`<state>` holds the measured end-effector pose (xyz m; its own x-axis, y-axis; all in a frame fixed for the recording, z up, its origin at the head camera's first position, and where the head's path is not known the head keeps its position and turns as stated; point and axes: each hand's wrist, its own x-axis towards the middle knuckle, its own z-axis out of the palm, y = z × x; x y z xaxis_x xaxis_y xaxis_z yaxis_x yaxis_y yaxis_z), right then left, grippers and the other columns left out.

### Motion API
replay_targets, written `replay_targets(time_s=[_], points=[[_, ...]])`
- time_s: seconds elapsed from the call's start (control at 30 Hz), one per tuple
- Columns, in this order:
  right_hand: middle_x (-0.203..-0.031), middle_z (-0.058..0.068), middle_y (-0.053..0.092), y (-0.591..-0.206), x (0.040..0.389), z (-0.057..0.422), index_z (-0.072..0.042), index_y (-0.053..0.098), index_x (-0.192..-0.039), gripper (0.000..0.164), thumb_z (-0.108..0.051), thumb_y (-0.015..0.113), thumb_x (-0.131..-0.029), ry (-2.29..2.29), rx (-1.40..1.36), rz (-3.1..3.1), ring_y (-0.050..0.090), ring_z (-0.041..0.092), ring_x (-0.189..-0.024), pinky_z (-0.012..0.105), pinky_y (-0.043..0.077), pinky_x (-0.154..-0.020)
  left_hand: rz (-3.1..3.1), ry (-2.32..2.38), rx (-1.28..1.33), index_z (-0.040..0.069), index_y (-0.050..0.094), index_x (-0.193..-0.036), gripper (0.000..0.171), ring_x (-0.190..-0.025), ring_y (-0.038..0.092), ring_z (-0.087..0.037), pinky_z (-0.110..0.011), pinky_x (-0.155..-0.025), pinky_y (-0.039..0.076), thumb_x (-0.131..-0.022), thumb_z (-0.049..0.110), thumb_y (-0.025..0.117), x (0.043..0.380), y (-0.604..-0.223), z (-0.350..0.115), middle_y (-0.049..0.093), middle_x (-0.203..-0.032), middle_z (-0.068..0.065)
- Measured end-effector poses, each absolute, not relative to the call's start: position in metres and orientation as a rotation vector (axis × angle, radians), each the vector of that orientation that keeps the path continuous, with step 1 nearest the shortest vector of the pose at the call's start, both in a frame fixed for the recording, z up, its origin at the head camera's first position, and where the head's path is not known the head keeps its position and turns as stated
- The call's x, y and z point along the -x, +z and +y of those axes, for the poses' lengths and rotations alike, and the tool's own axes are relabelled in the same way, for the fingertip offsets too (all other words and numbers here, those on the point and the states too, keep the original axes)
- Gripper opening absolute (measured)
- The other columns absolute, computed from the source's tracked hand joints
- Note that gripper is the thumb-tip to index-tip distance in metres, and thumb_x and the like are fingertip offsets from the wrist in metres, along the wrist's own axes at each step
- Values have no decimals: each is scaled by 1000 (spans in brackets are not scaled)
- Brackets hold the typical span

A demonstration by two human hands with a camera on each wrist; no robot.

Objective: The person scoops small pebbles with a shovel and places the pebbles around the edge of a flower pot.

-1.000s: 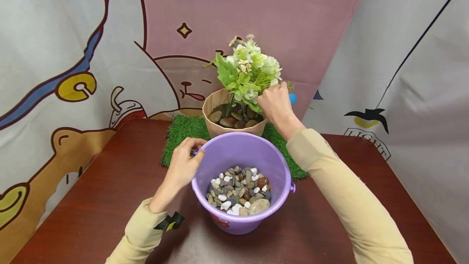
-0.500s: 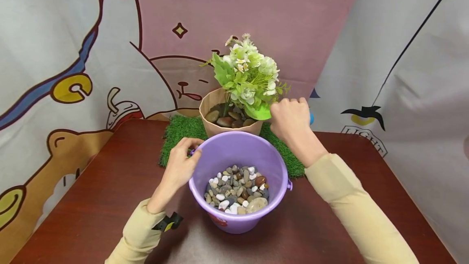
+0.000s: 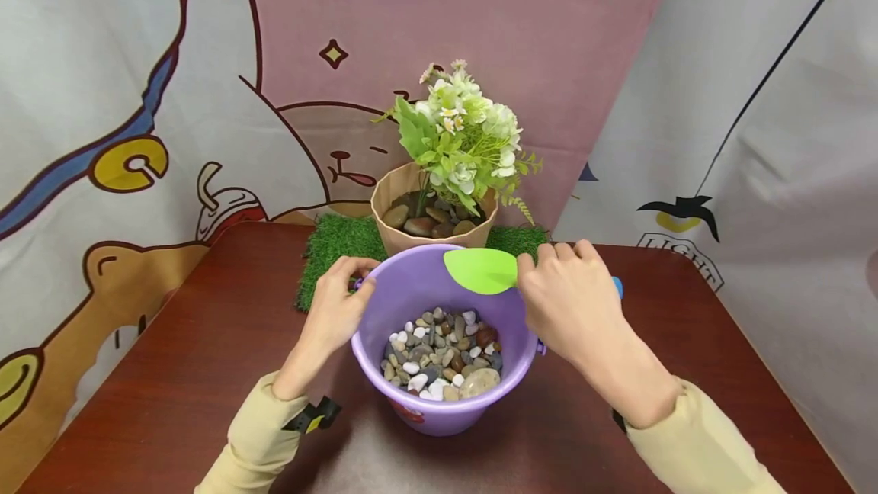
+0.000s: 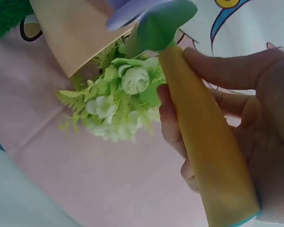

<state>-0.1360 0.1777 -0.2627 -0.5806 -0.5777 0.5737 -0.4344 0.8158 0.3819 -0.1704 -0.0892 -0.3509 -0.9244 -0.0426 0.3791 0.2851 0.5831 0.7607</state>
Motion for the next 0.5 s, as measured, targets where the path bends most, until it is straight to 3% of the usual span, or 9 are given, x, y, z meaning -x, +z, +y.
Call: replay_targets(time_s=[0.2, 0.37, 0.5], points=[[-58, 8, 50, -272, 132, 163, -7, 51, -63, 22, -6, 73, -65, -398, -885, -2310, 48, 26, -53, 35, 34, -55, -2454, -1277, 200, 4, 68, -104, 25, -83, 55, -22, -35, -76, 44, -82, 9, 57, 170, -351, -89, 60, -89, -8], [-59, 6, 49, -288, 139, 151, -9, 51, -63, 24, -10, 75, -58, -537, -1028, -2281, 50, 23, -53, 33, 33, -56, -2457, -1282, 194, 4, 68, -105, 25, -83, 55, -22, -35, -76, 45, -82, 8, 57, 171, -352, -90, 60, -89, -8], [-58, 4, 49, -300, 147, 143, -9, 55, -62, 21, -10, 76, -59, -594, -1119, -2246, 50, 21, -54, 35, 37, -60, -2461, -1276, 193, 4, 68, -105, 25, -83, 55, -22, -35, -76, 45, -82, 9, 57, 170, -351, -90, 60, -89, -8]])
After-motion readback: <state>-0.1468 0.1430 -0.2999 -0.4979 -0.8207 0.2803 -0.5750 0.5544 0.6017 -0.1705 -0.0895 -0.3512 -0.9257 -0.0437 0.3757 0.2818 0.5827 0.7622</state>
